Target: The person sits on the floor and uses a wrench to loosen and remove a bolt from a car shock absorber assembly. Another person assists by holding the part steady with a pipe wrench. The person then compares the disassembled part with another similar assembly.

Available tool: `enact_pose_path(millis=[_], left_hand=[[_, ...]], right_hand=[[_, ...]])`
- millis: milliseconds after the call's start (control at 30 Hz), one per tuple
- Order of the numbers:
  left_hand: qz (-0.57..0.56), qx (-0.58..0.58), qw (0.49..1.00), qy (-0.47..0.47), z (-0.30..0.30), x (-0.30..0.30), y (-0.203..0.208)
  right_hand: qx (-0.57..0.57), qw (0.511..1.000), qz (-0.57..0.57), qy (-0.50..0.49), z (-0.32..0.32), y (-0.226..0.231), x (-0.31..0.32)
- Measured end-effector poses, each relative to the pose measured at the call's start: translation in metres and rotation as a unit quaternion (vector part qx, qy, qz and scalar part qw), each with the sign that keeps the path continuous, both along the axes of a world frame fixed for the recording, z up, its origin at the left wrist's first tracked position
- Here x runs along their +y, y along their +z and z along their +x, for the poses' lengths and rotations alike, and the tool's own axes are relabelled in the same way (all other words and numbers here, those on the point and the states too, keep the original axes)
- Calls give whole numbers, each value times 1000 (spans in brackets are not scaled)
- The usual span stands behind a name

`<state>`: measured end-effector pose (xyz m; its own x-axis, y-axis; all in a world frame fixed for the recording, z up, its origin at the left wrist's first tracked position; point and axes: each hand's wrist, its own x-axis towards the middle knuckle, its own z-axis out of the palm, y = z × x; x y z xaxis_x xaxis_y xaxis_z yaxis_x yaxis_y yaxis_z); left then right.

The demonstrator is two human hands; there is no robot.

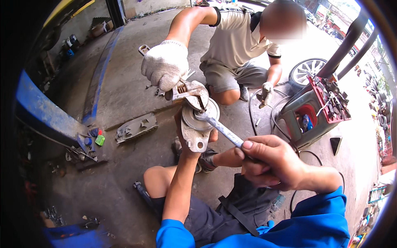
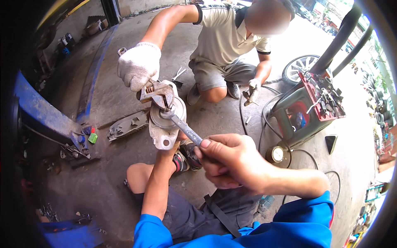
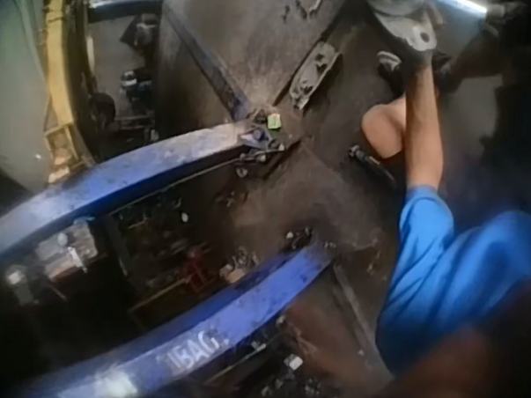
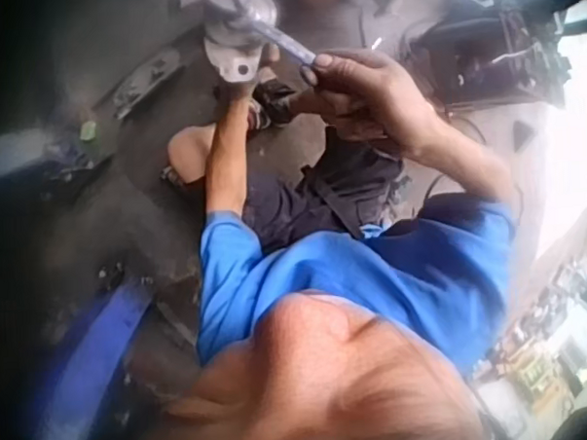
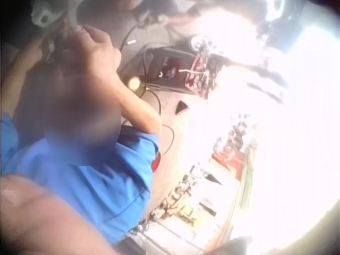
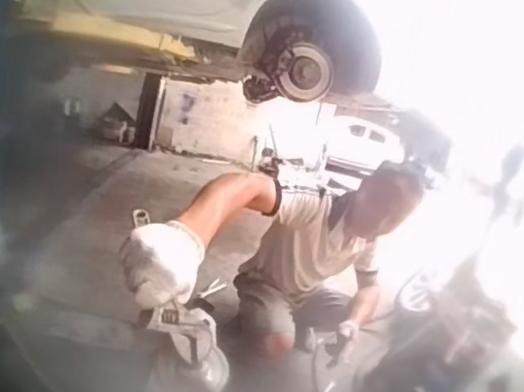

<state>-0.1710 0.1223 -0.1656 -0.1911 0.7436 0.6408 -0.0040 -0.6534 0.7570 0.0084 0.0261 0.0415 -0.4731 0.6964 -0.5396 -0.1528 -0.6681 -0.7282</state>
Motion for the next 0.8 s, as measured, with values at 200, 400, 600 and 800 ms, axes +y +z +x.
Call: enact_pose_path(millis=[200, 400, 600, 800], left_hand=[[-38, 26, 999, 15, -8, 0, -15], [-91, 67, 993, 37, -12, 6, -47], [-163, 156, 972, 70, -16, 4, -80], [-72, 296, 943, 134, -20, -5, -41]], right_hand=[[92, 994, -15, -62, -31, -11, -26], [97, 991, 0, -94, -49, -17, -39], [128, 983, 14, -130, -55, -23, -50], [107, 985, 21, -134, -57, -24, -50]])
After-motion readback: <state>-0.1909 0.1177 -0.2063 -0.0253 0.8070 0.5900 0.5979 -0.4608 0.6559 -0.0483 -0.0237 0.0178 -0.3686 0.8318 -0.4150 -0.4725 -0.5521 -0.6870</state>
